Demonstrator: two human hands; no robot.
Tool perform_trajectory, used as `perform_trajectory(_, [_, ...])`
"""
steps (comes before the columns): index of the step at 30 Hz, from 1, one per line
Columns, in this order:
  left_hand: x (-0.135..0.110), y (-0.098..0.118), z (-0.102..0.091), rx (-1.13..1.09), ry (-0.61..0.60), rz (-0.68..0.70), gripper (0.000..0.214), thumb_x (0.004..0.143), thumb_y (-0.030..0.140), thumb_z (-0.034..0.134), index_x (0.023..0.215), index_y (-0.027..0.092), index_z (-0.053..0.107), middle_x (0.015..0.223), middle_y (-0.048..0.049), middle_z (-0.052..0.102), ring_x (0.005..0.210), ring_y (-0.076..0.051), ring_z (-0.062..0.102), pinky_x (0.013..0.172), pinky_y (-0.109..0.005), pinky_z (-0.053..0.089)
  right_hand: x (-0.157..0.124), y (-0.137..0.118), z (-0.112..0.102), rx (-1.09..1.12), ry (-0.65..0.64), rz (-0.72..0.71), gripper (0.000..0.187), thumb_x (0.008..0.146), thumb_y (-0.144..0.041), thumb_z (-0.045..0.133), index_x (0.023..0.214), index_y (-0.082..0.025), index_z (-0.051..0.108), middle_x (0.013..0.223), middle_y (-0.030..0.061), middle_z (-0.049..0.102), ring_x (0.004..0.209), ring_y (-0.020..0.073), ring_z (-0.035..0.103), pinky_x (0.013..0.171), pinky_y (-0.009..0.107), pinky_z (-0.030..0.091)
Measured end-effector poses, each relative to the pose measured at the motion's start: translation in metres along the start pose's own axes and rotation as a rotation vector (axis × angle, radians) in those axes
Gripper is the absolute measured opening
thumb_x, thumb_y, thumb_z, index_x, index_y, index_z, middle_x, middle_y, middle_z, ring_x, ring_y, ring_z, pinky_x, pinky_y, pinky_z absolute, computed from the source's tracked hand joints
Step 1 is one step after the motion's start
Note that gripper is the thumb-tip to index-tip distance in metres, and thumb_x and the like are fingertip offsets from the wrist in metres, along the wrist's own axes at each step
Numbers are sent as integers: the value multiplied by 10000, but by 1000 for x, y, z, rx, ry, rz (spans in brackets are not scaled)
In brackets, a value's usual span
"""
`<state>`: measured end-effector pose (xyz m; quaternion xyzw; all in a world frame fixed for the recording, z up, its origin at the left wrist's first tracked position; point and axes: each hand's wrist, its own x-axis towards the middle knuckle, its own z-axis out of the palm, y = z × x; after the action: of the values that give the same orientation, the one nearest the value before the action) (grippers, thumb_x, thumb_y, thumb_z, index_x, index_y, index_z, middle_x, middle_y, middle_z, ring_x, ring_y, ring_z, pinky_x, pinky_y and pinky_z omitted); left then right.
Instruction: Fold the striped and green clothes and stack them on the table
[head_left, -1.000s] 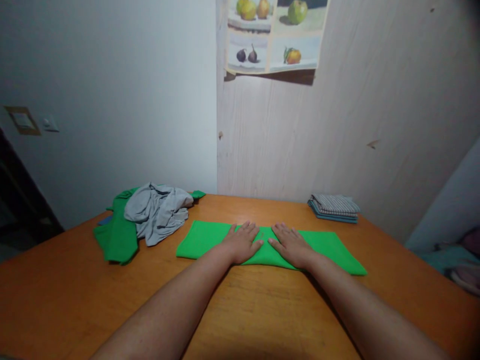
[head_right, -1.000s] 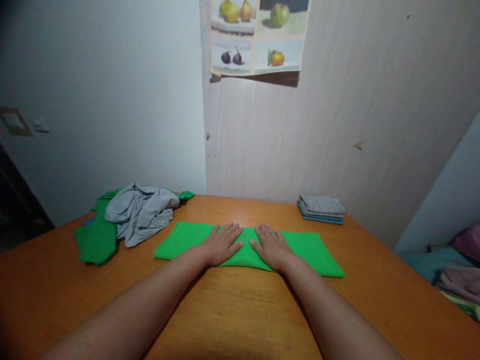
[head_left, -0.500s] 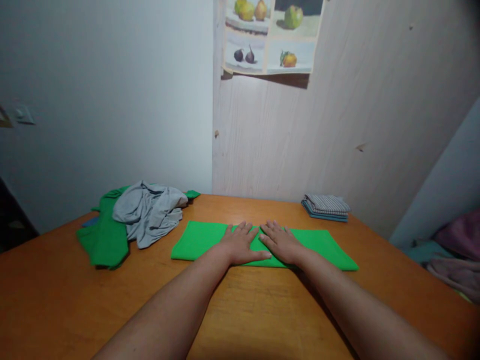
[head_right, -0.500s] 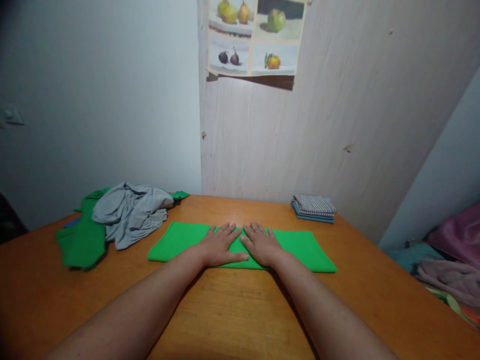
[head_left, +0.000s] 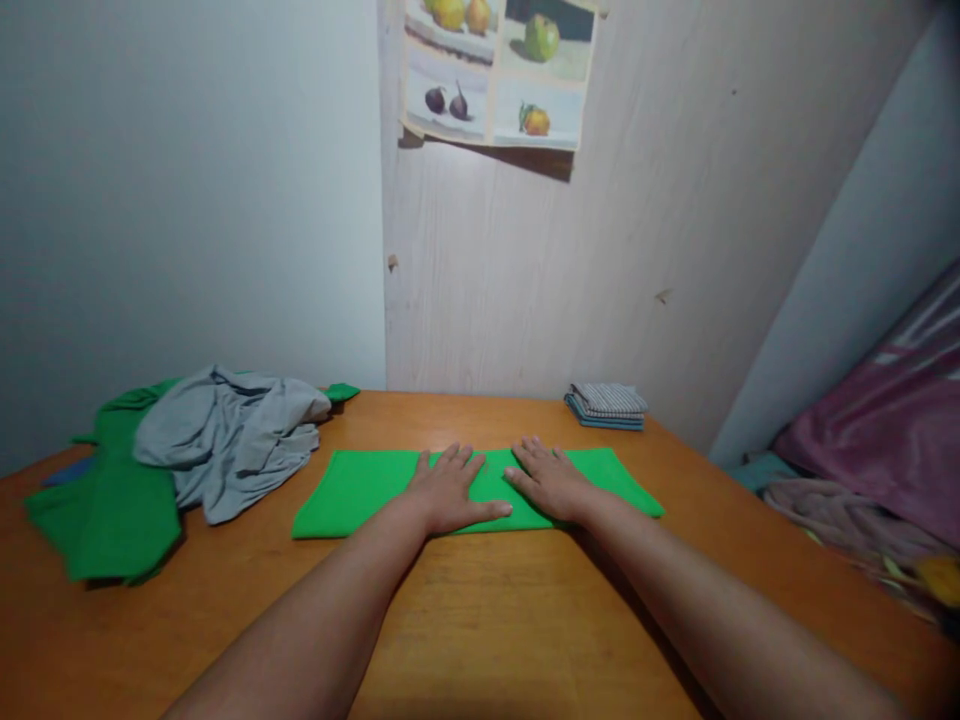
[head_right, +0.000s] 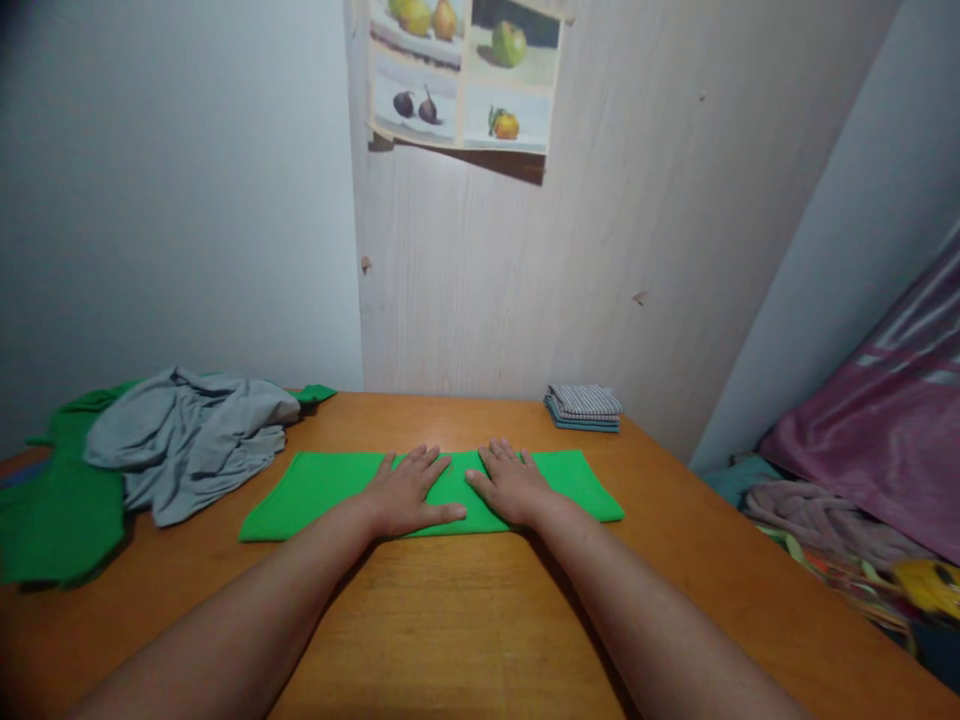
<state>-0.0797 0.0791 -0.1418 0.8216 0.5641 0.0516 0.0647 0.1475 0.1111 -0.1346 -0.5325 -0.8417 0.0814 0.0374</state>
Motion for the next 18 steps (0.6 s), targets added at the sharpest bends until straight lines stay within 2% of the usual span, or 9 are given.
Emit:
perform_trajectory(4, [3,-3,4,6,12,4,1101,743,955,273,1590,251,277,1670,-121,133,1545,-366,72,1174,-701,43,-11,26,4,-6,8,108,897,950,-732,147,1611,-125,180,1676,121,108,1552,265,52,1234,509,48])
perform_trajectory(8, [3,-3,4,10,19,4,1115,737,960,266,1588,239,285,1668,-124,144,1543,-374,73,1173,-702,47,-11,34,6,16,-7,99,918,936,-756,153,1615,-138,164,1678,118,96,1552,268,43,1235,504,38])
perform_trajectory(11, [2,-2,2,11,17,-2,1114,737,960,265,1588,241,285,1669,-114,142,1544,-367,77,1177,-695,57,-9,44,2,29,-11,103,943,930,-766,156,1611,-114,176,1676,131,106,1550,276,62,1237,481,75])
perform_trajectory(15, [1,-1,-2,16,3,-9,1095,747,954,259,1590,255,278,1671,-99,121,1546,-358,61,1181,-686,58,-13,71,1,-14,38,228,936,945,-740,144,1601,-73,200,1672,148,129,1547,292,89,1233,488,101])
perform_trajectory(18, [0,0,-4,23,-8,-7,1088,756,948,256,1590,250,277,1671,-99,113,1547,-356,60,1183,-683,68,-16,86,6,-22,41,268,930,946,-740,148,1597,-79,223,1672,147,141,1548,291,85,1231,483,110])
